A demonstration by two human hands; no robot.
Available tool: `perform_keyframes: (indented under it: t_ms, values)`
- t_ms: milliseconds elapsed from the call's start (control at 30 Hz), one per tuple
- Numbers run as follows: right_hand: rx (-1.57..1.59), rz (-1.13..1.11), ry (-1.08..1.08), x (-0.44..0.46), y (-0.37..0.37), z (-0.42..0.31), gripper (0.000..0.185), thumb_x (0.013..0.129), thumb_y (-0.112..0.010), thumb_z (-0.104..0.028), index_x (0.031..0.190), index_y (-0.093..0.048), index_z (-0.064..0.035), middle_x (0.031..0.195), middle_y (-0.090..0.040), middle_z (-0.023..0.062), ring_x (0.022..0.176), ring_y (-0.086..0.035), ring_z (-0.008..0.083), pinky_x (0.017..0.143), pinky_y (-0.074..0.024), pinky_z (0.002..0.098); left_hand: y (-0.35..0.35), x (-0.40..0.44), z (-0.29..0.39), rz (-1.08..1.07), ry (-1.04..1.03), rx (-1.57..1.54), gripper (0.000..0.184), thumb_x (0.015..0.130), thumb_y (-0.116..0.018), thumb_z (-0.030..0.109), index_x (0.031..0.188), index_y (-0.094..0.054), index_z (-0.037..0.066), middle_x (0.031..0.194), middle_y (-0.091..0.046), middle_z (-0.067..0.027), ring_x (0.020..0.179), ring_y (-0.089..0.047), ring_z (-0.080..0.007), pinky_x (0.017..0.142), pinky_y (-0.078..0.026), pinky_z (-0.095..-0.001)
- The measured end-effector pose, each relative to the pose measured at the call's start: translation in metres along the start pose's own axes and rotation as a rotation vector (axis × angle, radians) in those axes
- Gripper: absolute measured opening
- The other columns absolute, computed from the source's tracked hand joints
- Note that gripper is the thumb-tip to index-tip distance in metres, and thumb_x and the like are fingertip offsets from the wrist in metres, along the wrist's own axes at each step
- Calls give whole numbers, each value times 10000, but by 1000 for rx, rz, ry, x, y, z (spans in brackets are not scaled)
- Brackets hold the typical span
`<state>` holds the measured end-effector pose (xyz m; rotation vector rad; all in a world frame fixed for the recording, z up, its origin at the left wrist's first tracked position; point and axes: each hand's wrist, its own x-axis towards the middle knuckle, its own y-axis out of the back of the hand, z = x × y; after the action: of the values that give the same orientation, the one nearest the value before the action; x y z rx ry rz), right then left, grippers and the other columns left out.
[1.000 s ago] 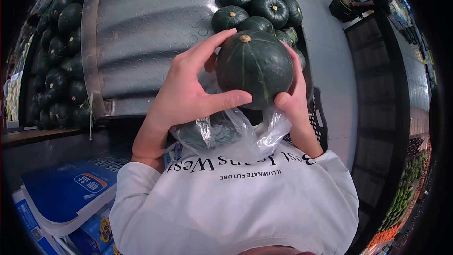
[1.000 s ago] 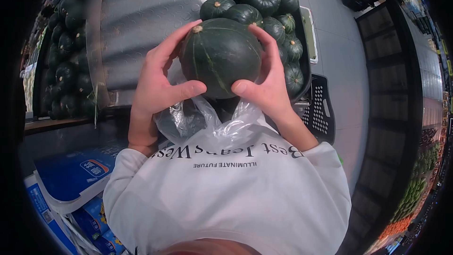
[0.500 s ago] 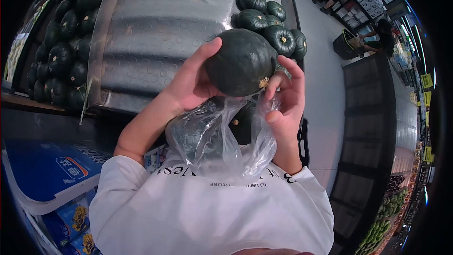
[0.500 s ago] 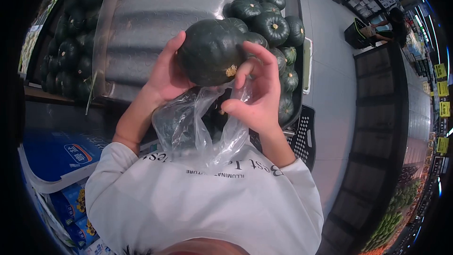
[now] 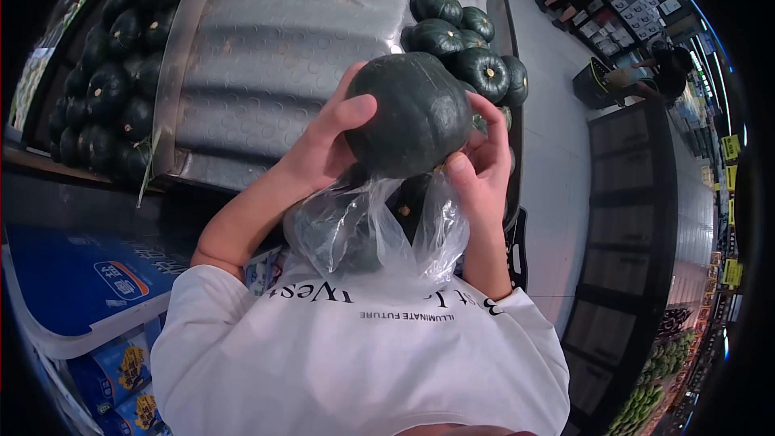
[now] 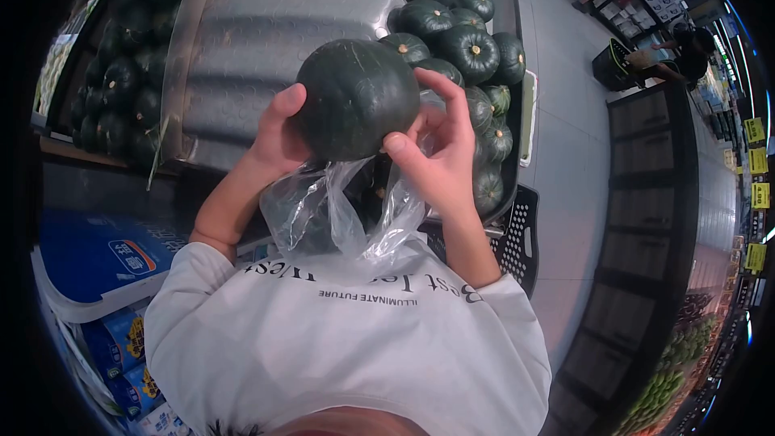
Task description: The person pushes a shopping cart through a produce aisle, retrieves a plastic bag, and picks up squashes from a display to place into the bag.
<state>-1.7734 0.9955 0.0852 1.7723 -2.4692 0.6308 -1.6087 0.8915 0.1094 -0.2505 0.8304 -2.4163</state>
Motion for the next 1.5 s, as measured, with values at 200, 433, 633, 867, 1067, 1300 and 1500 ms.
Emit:
perform_keyframes:
  t_ms: [200,433,633,867,1067,1300,1500]
  values:
    - [153,-157,-176,1,-7,19,969,750,-739,-455,1416,-189,-15,1344,-382,153,1243,-394,242,1023,-338,373,-11,9,-1,126,-403,563,805,681,-820,209,1307,-337,61,1220,-459,-122,1169,-457,-196,980,-396,-342]
    - [289,-89,-296,-14,6,50,966,691,-686,-626,1344,-314,-19,1186,-492,102,1000,-512,173,793,-424,299,-16,4,4,30,-217,766,947,619,-853,214,1364,-291,57,1304,-412,-153,1142,-494,-239,968,-408,-362]
    - [582,-65,-424,-13,20,51,966,639,-539,-822,1274,-451,-98,907,-576,29,568,-445,88,426,-236,218,-11,4,1,-36,-205,883,1014,603,-844,230,1400,-241,55,1360,-376,-187,1107,-525,-249,905,-451,-376]
    - [445,-186,-434,-15,30,59,985,637,-552,-813,1307,-426,-104,1024,-579,36,675,-506,94,443,-283,211,-11,6,-3,-65,-230,1038,1039,616,-844,260,1416,-210,68,1368,-377,-203,1163,-498,-289,943,-429,-389]
    - [523,-144,-411,-19,36,72,1038,649,-433,-869,1343,-398,-99,1122,-584,92,773,-593,169,455,-361,239,-14,4,0,-137,-204,1147,1124,615,-853,271,1446,-121,78,1374,-378,-224,1255,-430,-344,1026,-368,-423]
    - [731,-158,-397,-16,38,74,1057,644,-332,-909,1316,-421,-98,990,-592,101,597,-517,175,423,-314,258,-16,4,-2,-166,-147,1110,1171,623,-851,260,1450,-44,67,1383,-364,-250,1263,-424,-356,1050,-342,-433]
    - [729,-163,-403,-13,36,63,1077,633,-304,-925,1310,-425,-96,922,-583,96,512,-420,141,401,-245,245,-18,4,-2,-157,-83,1089,1157,637,-841,265,1446,-42,54,1355,-401,-264,1252,-437,-365,1048,-343,-433]
